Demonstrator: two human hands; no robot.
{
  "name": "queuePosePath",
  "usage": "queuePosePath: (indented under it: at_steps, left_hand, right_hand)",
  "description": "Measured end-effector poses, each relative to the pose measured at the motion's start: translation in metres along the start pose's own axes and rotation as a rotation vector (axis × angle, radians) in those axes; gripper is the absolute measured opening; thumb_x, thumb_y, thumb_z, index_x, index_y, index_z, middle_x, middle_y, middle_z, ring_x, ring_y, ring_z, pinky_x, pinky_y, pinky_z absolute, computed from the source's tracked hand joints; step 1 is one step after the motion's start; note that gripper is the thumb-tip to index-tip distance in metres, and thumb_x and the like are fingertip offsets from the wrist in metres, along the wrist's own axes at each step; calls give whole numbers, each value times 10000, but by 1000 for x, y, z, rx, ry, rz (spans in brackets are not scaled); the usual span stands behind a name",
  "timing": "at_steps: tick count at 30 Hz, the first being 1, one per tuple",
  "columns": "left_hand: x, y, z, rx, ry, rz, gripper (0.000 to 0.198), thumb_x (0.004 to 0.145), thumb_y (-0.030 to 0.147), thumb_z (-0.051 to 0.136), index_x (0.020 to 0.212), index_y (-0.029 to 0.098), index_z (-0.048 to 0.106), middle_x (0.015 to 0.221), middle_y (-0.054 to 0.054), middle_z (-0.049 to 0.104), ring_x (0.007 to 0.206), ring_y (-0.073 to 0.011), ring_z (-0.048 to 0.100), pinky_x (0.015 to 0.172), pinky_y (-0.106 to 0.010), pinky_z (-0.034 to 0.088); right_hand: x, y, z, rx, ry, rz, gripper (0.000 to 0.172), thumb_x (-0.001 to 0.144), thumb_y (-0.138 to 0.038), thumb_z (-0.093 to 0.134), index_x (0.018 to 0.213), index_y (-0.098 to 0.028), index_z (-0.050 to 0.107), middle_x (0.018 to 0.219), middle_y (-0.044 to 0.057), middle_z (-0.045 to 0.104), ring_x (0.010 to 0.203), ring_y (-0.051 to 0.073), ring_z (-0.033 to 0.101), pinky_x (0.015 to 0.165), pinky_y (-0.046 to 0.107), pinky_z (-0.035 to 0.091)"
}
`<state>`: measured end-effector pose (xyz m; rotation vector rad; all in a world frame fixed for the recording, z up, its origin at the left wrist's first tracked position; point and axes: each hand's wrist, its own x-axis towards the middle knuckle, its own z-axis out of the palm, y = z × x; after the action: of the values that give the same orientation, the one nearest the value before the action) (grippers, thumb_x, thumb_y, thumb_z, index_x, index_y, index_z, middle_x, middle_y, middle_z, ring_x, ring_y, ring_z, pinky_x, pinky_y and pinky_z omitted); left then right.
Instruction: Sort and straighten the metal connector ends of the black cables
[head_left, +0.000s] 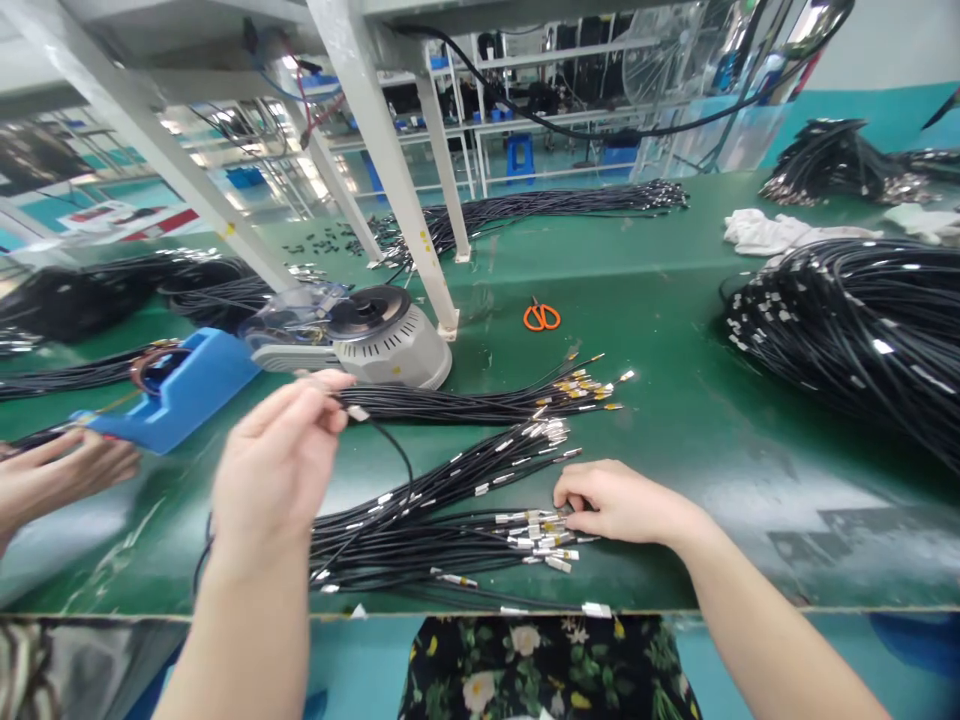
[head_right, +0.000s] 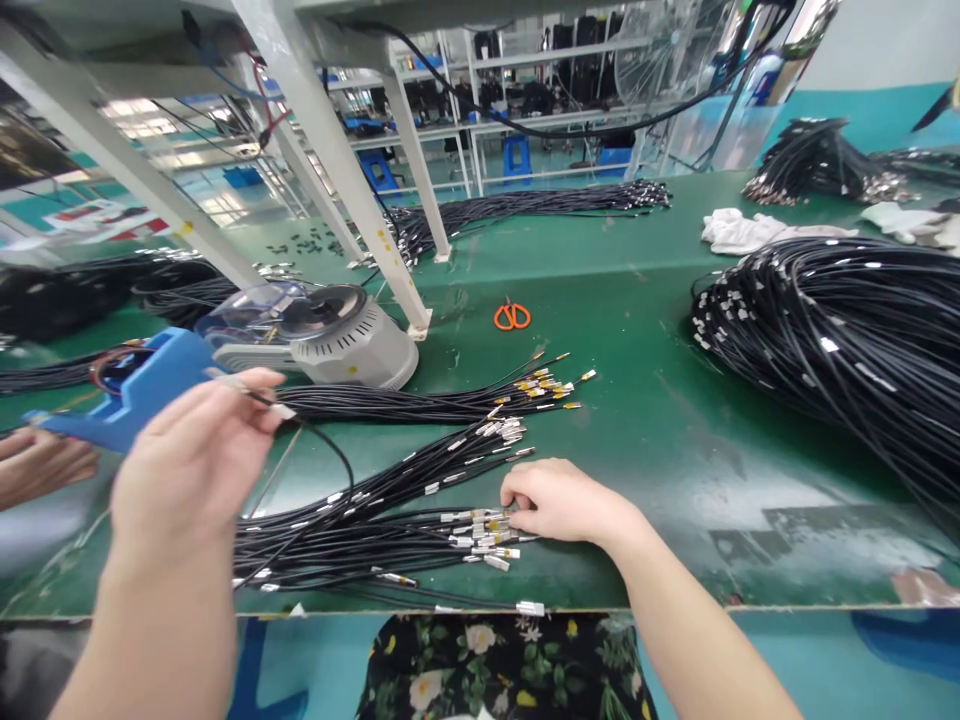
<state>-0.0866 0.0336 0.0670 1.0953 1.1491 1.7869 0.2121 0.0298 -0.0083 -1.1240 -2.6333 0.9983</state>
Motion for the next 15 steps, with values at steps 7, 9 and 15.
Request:
queuePosePath:
  at_steps: [7, 9, 15]
  left_hand:
    - [12, 23, -6, -52, 20, -32, 82, 772, 223, 557, 722, 174, 599, 686, 37, 542, 402, -15, 382, 343, -162, 302]
    - [6, 8, 15, 29, -74, 49, 62, 751, 216, 578, 800, 184, 599, 796, 19, 567, 489, -51, 507, 439, -209, 435]
    - [-34, -48, 53, 569, -785, -42, 631, 752, 179, 562, 1304, 306, 285, 1283, -72, 407, 777, -111, 578, 692, -265, 495]
  right_hand:
    - [1, -4, -2, -31, -1, 0, 160, 726, -86, 481, 743, -197, 596, 750, -19, 610, 645, 112, 497, 580, 201, 324]
    - [1, -5, -2, -28, -1, 1, 127, 731, -105, 503, 735, -195, 592, 710, -22, 593, 623, 111, 484, 561, 200, 319]
    - [12, -10, 9, -63, 120, -20, 110, 826, -191, 496, 846, -188, 604, 744, -1, 587, 708, 127, 516, 647, 214, 363]
